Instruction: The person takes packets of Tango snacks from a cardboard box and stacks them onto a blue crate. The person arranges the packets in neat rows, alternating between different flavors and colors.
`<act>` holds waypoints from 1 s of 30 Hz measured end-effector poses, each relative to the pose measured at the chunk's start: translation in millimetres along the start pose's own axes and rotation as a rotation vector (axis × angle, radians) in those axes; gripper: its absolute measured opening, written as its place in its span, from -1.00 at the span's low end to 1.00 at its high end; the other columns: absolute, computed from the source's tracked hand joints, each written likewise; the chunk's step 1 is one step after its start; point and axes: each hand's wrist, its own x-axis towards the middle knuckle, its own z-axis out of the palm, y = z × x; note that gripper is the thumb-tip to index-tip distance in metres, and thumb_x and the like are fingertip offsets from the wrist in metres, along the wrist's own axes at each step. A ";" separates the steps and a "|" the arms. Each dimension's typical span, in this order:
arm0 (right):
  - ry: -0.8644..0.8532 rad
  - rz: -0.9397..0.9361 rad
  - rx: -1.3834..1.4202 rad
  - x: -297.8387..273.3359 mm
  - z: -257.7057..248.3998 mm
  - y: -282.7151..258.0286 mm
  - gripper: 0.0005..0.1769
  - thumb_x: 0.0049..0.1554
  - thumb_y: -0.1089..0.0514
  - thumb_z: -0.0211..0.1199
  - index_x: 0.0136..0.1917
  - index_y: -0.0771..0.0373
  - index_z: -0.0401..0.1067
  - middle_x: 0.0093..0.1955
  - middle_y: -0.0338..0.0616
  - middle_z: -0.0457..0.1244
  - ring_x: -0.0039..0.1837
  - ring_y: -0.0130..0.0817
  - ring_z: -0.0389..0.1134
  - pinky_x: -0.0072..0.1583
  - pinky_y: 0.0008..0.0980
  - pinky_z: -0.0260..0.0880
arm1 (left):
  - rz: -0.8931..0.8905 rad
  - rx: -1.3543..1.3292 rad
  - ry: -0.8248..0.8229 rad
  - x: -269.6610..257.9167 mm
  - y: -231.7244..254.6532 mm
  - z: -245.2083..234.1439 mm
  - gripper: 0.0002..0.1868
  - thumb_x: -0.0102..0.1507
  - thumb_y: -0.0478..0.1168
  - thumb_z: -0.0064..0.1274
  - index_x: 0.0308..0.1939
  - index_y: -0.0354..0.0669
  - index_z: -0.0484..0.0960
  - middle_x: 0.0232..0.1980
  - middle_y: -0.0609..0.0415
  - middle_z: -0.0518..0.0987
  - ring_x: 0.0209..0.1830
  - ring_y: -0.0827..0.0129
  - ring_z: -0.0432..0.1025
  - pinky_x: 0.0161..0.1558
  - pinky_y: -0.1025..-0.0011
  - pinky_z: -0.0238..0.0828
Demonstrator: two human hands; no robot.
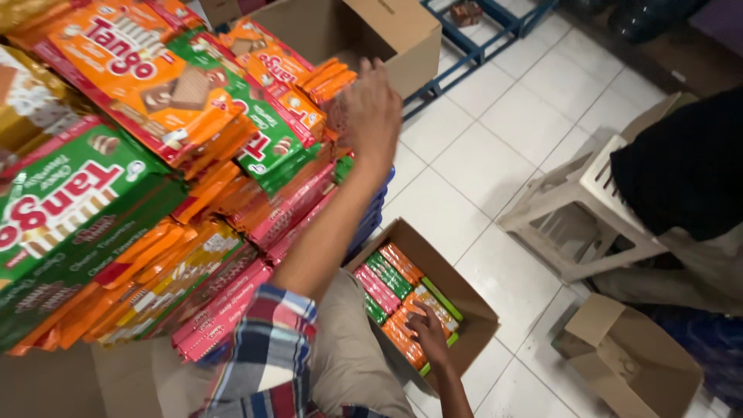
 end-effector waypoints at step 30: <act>0.030 0.078 -0.813 210.8 12.1 180.1 -0.55 0.18 -0.24 0.28 0.26 -0.09 0.44 -0.16 -0.05 0.44 0.03 0.02 0.51 0.15 0.00 0.45 | 0.307 -0.761 -0.381 -360.5 -45.3 58.6 -0.88 0.09 -0.27 0.22 -0.31 -0.05 0.64 -0.44 0.17 0.47 -0.44 0.32 0.49 -0.37 0.44 0.44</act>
